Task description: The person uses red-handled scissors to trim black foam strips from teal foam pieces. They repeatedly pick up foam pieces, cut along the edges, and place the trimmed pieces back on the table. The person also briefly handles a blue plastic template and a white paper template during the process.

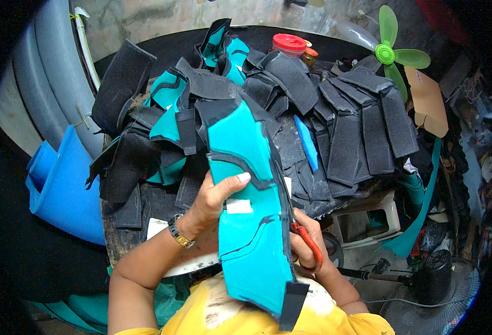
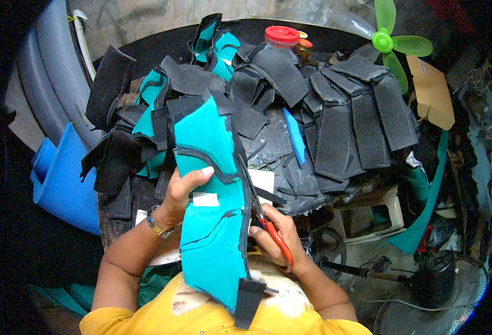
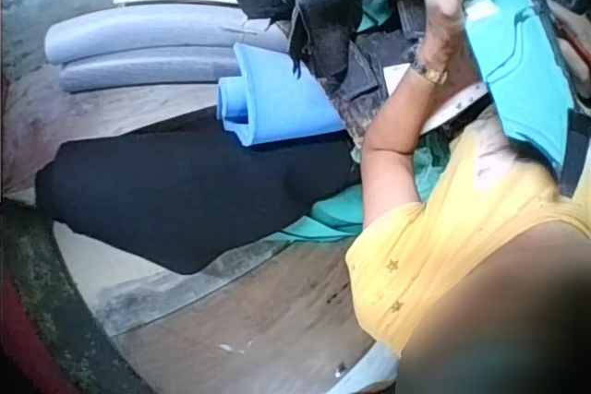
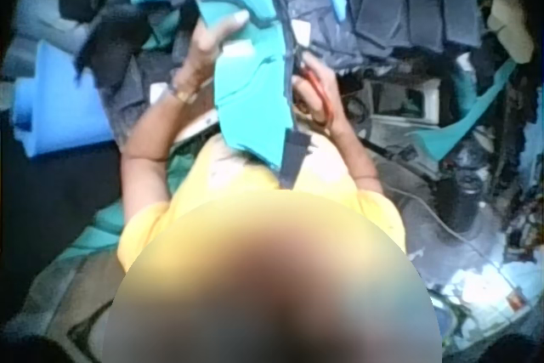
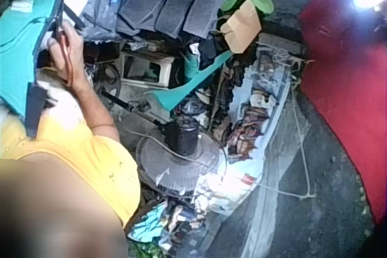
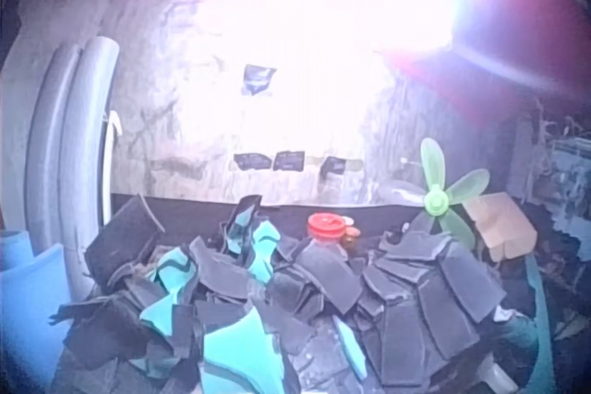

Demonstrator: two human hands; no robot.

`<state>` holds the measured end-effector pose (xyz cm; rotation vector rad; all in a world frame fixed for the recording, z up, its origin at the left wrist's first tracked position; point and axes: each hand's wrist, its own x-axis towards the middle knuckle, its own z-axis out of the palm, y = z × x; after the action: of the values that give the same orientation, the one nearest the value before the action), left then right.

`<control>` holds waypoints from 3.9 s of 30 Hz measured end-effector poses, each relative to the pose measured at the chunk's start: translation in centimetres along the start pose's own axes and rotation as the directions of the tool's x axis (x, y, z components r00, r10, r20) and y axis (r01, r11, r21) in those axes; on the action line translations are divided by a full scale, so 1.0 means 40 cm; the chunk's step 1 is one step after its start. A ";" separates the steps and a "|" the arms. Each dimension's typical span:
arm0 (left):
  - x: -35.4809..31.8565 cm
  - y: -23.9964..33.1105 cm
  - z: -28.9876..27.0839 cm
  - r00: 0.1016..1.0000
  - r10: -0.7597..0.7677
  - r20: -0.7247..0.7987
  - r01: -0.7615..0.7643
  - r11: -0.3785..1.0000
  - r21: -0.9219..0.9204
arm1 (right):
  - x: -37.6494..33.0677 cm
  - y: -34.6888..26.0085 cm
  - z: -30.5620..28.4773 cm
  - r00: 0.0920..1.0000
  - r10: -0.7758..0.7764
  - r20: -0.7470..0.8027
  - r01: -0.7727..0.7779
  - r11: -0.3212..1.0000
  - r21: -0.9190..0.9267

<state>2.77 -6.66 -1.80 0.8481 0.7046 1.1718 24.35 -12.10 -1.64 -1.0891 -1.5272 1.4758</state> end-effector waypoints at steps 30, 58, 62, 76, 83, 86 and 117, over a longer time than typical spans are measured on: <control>0.041 0.018 -0.036 0.998 -0.005 0.070 0.008 0.999 -0.047 | 0.018 0.028 -0.008 0.989 -0.136 0.066 0.134 0.991 0.025; 0.012 -0.002 0.015 0.990 -0.112 0.090 0.123 0.985 -0.121 | 0.026 0.026 -0.006 0.972 -0.235 -0.025 0.231 0.967 -0.104; 0.011 -0.011 0.012 0.989 -0.110 0.102 0.122 0.984 -0.130 | 0.020 0.010 0.007 0.972 -0.230 -0.056 0.227 0.973 -0.053; 0.012 -0.032 0.019 0.992 -0.064 0.109 0.073 0.994 -0.082 | 0.020 0.026 0.013 0.952 -0.276 -0.134 0.263 0.959 -0.105; 0.021 -0.049 0.018 0.975 -0.110 0.191 0.162 0.945 -0.284 | 0.023 0.042 0.018 0.942 -0.303 -0.148 0.291 0.952 -0.097; 0.024 -0.050 0.023 0.990 -0.069 0.122 0.101 0.955 -0.277 | 0.027 0.044 0.026 0.943 -0.291 -0.163 0.283 0.957 -0.070; 0.040 0.034 -0.040 0.978 -0.112 0.175 0.147 0.968 -0.202 | -0.015 -0.033 -0.026 0.982 0.148 0.116 -0.162 0.978 0.128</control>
<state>1.17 -4.58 -1.53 0.6965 0.4822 1.0271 25.45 -12.25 -0.21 -1.0833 -1.4144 1.7438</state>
